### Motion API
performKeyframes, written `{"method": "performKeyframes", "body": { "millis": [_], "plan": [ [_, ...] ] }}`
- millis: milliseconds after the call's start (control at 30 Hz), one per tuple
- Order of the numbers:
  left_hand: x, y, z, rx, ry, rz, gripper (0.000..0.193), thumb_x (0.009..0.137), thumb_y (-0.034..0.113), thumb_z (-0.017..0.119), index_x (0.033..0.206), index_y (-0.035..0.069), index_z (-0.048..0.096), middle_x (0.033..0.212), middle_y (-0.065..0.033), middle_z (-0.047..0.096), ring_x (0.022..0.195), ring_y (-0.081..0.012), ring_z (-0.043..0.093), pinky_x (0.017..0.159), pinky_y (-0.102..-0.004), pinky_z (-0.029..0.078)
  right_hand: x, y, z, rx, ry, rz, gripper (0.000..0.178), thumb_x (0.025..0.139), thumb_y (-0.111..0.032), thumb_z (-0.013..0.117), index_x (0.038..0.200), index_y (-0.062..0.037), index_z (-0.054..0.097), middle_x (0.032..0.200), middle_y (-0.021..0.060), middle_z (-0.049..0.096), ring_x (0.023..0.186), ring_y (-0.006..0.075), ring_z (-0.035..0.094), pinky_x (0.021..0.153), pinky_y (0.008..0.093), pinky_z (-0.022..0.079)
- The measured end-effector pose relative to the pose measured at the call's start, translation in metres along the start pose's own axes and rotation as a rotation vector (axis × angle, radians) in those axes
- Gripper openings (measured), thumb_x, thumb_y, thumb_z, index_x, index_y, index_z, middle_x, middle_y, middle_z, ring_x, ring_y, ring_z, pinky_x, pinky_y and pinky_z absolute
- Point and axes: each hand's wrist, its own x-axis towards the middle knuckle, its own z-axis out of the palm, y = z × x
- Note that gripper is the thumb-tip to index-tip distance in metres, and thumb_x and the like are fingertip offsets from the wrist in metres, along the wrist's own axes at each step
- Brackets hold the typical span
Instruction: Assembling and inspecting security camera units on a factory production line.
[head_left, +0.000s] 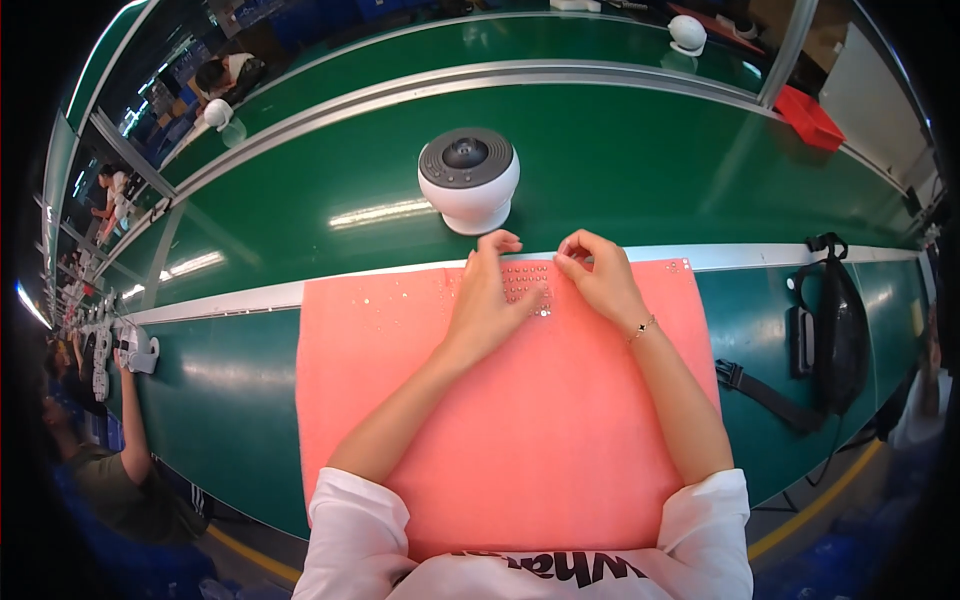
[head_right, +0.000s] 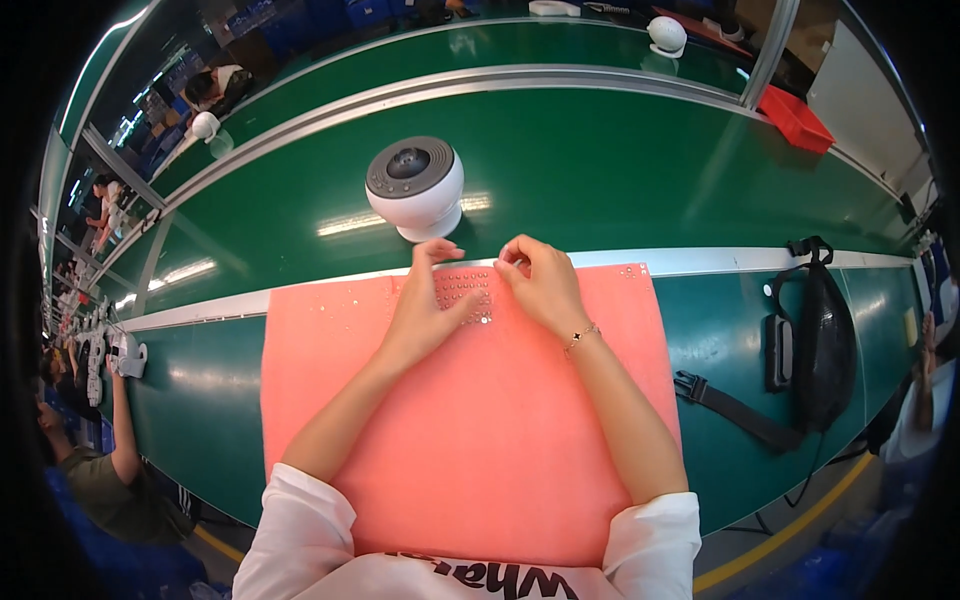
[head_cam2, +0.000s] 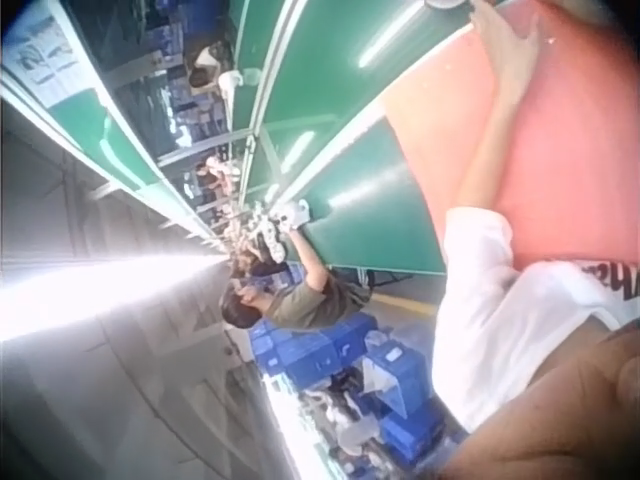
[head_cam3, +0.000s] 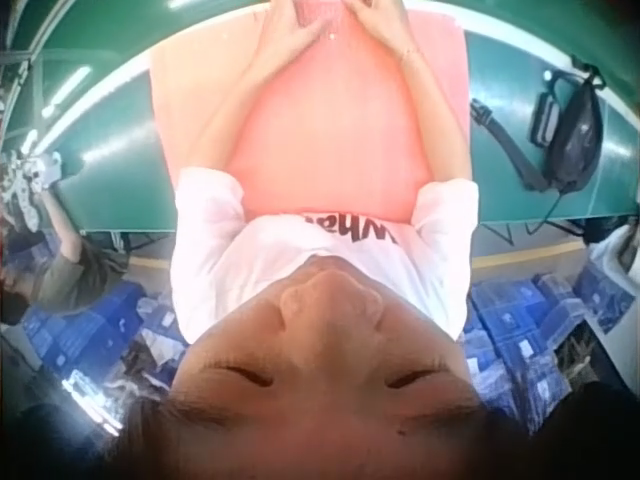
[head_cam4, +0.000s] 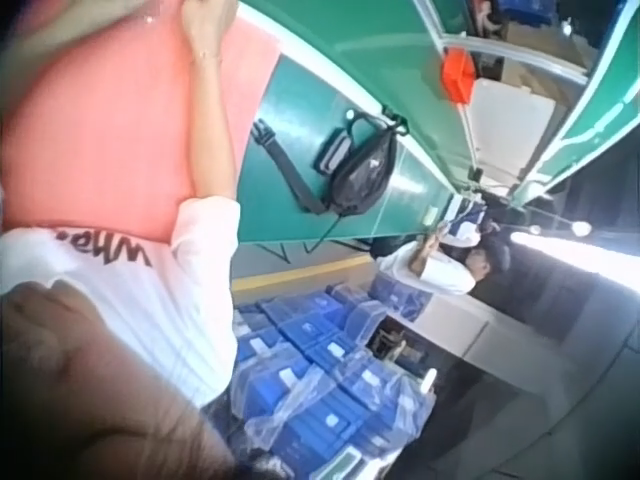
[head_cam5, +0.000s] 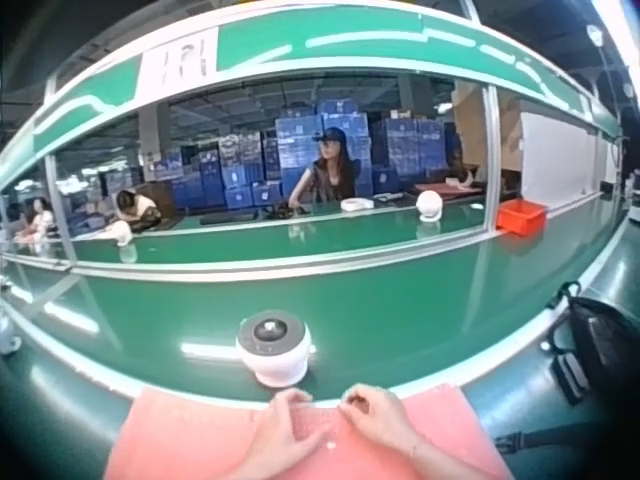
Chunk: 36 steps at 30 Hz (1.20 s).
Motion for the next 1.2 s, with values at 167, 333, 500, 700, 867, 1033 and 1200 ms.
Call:
{"method": "performKeyframes", "body": {
  "millis": [167, 333, 500, 700, 867, 1033, 1200],
  "plan": [
    [0.002, -0.009, 0.000, 0.404, -0.138, 0.194, 0.064, 0.072, 0.032, 0.073, 0.122, 0.006, 0.043, 0.116, -0.0104, 0.054, 0.108, -0.0281, 0.050, 0.097, -0.0419, 0.037, -0.003, -0.014, 0.002, 0.121, 0.011, 0.108, 0.010, 0.082, -0.010, 0.061, 0.085, -0.0010, 0.058, 0.078, 0.0086, 0.064, 0.075, 0.0184, 0.063, 0.068, 0.0296, 0.049],
    [0.015, 0.016, -0.012, 0.442, -0.314, -0.031, 0.045, 0.064, 0.034, 0.078, 0.097, 0.006, 0.062, 0.096, -0.0101, 0.060, 0.094, -0.0256, 0.055, 0.083, -0.0381, 0.043, 0.000, -0.025, -0.013, 0.125, -0.161, 0.048, 0.009, 0.083, -0.005, 0.060, 0.089, -0.0001, 0.055, 0.080, 0.0050, 0.059, 0.078, 0.0122, 0.058, 0.075, 0.0267, 0.047],
    [0.017, 0.006, -0.018, 0.329, -0.364, -0.018, 0.041, 0.064, 0.033, 0.077, 0.087, 0.002, 0.066, 0.085, -0.0106, 0.062, 0.086, -0.0261, 0.057, 0.078, -0.0370, 0.043, -0.002, -0.042, -0.029, -0.086, -0.313, -0.212, 0.012, 0.080, -0.004, 0.061, 0.090, 0.0008, 0.057, 0.086, 0.0089, 0.063, 0.079, 0.0140, 0.059, 0.075, 0.0274, 0.047],
    [0.015, 0.003, -0.017, 0.159, -0.336, -0.038, 0.044, 0.064, 0.033, 0.076, 0.093, 0.001, 0.066, 0.088, -0.0109, 0.062, 0.089, -0.0271, 0.057, 0.082, -0.0379, 0.042, 0.000, -0.039, -0.023, 0.062, -0.227, -0.010, 0.008, 0.082, -0.005, 0.060, 0.081, 0.0030, 0.059, 0.079, 0.0114, 0.064, 0.073, 0.0159, 0.060, 0.069, 0.0275, 0.047],
    [0.015, 0.004, -0.017, 0.163, -0.306, -0.030, 0.041, 0.063, 0.027, 0.078, 0.090, -0.001, 0.064, 0.083, -0.0099, 0.061, 0.080, -0.0240, 0.059, 0.071, -0.0360, 0.047, -0.003, -0.043, -0.011, -0.069, -0.008, -0.031, 0.011, 0.082, -0.007, 0.059, 0.076, 0.0018, 0.060, 0.067, 0.0124, 0.062, 0.056, 0.0218, 0.058, 0.053, 0.0308, 0.044],
    [0.016, 0.005, -0.017, 0.194, -0.300, 0.004, 0.041, 0.063, 0.027, 0.078, 0.090, -0.001, 0.065, 0.082, -0.0100, 0.060, 0.081, -0.0230, 0.058, 0.072, -0.0352, 0.046, -0.004, -0.036, -0.001, 0.036, 0.102, -0.056, 0.012, 0.084, -0.007, 0.057, 0.076, 0.0020, 0.059, 0.067, 0.0114, 0.063, 0.055, 0.0201, 0.058, 0.053, 0.0302, 0.044],
    [0.014, 0.001, -0.017, 0.152, -0.276, 0.027, 0.039, 0.065, 0.027, 0.076, 0.090, -0.001, 0.065, 0.080, -0.0092, 0.059, 0.080, -0.0223, 0.057, 0.070, -0.0345, 0.045, -0.002, -0.039, -0.003, 0.113, 0.120, -0.009, 0.014, 0.086, -0.007, 0.055, 0.076, 0.0022, 0.058, 0.067, 0.0105, 0.063, 0.056, 0.0185, 0.058, 0.054, 0.0295, 0.044]
  ]
}}
